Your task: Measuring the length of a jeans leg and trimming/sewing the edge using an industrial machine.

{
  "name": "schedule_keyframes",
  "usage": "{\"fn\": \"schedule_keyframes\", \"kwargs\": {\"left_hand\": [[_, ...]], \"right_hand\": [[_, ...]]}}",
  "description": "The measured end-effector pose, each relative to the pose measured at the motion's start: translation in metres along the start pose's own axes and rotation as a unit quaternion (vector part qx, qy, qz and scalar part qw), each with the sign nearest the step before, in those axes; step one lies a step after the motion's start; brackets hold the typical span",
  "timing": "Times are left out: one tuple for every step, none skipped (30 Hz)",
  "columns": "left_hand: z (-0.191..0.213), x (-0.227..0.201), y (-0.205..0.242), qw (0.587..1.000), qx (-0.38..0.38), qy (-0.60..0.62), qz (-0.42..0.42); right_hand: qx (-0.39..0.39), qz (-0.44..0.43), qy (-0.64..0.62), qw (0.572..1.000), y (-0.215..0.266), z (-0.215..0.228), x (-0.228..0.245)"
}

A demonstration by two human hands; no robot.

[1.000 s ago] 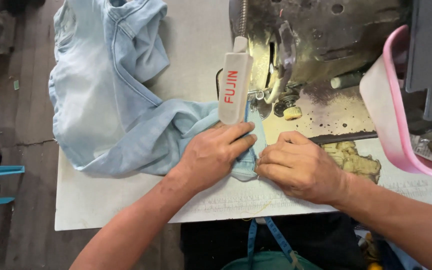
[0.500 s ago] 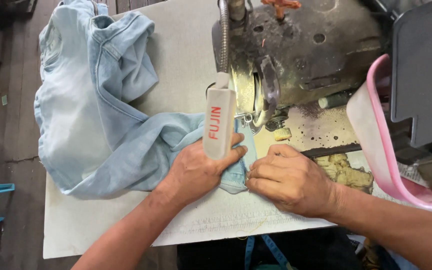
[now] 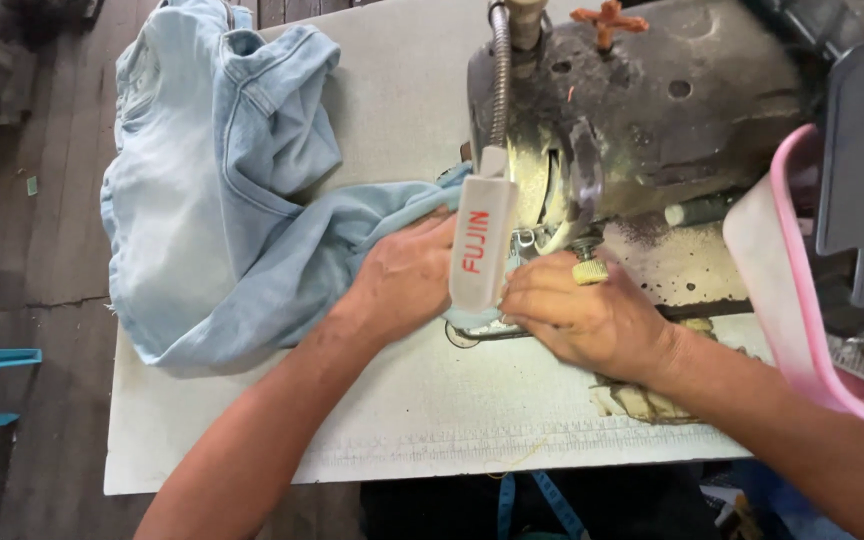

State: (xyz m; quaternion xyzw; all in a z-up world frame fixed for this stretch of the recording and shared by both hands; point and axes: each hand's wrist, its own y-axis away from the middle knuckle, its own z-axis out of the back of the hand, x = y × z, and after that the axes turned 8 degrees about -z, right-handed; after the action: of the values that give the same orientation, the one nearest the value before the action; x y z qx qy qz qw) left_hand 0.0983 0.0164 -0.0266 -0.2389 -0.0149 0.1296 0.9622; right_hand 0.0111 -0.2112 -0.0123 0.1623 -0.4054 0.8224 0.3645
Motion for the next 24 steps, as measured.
{"fn": "schedule_keyframes", "kwargs": {"left_hand": [[0.0,0.0,-0.003,1.0,0.0,-0.01,0.01],[0.002,-0.003,-0.004,1.0,-0.002,-0.012,0.011],[0.004,-0.005,-0.005,0.997,-0.048,0.034,0.057],[0.007,-0.007,-0.006,0.987,-0.096,0.077,0.104],[0.021,-0.012,-0.003,0.987,-0.1,0.072,0.107],[0.033,-0.018,0.001,0.989,-0.11,0.071,0.072],[0.044,-0.024,0.005,0.99,-0.12,0.069,0.038],[0.045,-0.03,0.011,0.99,-0.118,0.072,0.039],[0.045,-0.036,0.016,0.993,-0.11,0.013,0.028],[0.047,-0.039,0.021,0.993,-0.102,-0.049,0.015],[0.045,-0.039,0.024,0.994,-0.101,-0.05,0.015],[0.045,-0.039,0.029,0.987,-0.113,-0.113,0.009],[0.044,-0.039,0.034,0.976,-0.125,-0.177,0.003],[0.04,-0.043,0.036,0.976,-0.126,-0.178,0.002],[0.036,-0.047,0.037,0.973,-0.118,-0.196,0.011],[0.031,-0.052,0.039,0.971,-0.109,-0.211,0.02],[0.029,-0.05,0.033,0.971,-0.109,-0.21,0.018],[0.029,-0.049,0.03,0.976,-0.119,-0.182,0.029],[0.029,-0.047,0.027,0.979,-0.128,-0.155,0.04],[0.031,-0.046,0.024,0.979,-0.128,-0.156,0.039],[0.034,-0.044,0.022,0.984,-0.122,-0.128,0.031],[0.036,-0.043,0.019,0.988,-0.116,-0.098,0.023],[0.036,-0.044,0.017,0.988,-0.117,-0.099,0.022],[0.036,-0.046,0.015,0.992,-0.106,-0.073,0.009]], "right_hand": [[0.001,-0.017,-0.002,1.0,-0.002,0.001,0.003],[0.002,-0.014,-0.001,1.0,-0.006,0.004,0.006],[0.004,-0.034,-0.003,0.999,-0.011,0.007,0.008],[0.009,-0.05,-0.006,0.999,-0.017,0.01,0.01],[0.012,-0.044,-0.006,0.999,-0.017,0.009,0.006],[0.015,-0.057,-0.002,0.998,-0.014,0.006,0.003],[0.018,-0.07,0.002,0.997,-0.009,0.004,-0.001],[0.019,-0.073,0.001,0.997,-0.008,0.004,-0.002],[0.02,-0.082,-0.005,0.996,-0.007,0.004,-0.003],[0.02,-0.087,-0.01,0.996,-0.009,0.005,-0.005],[0.02,-0.086,-0.01,0.996,-0.008,0.005,-0.004],[0.021,-0.09,-0.012,0.996,-0.008,0.004,-0.003],[0.022,-0.095,-0.014,0.995,-0.008,0.004,-0.002],[0.021,-0.093,-0.013,0.995,-0.009,0.004,-0.001],[0.018,-0.091,-0.01,0.996,-0.009,0.005,-0.001],[0.014,-0.092,-0.007,0.996,-0.008,0.005,0.0],[0.013,-0.093,-0.006,0.996,-0.006,0.006,-0.001],[0.009,-0.093,-0.001,0.996,-0.005,0.005,-0.002],[0.006,-0.094,0.004,0.996,-0.004,0.003,-0.003],[0.004,-0.093,0.004,0.996,-0.004,0.003,-0.002],[0.0,-0.092,0.014,0.996,-0.005,0.003,-0.001],[-0.003,-0.091,0.025,0.995,-0.004,0.004,0.0],[-0.004,-0.091,0.026,0.995,-0.005,0.006,0.003],[-0.006,-0.081,0.027,0.996,-0.005,0.008,0.006]]}}
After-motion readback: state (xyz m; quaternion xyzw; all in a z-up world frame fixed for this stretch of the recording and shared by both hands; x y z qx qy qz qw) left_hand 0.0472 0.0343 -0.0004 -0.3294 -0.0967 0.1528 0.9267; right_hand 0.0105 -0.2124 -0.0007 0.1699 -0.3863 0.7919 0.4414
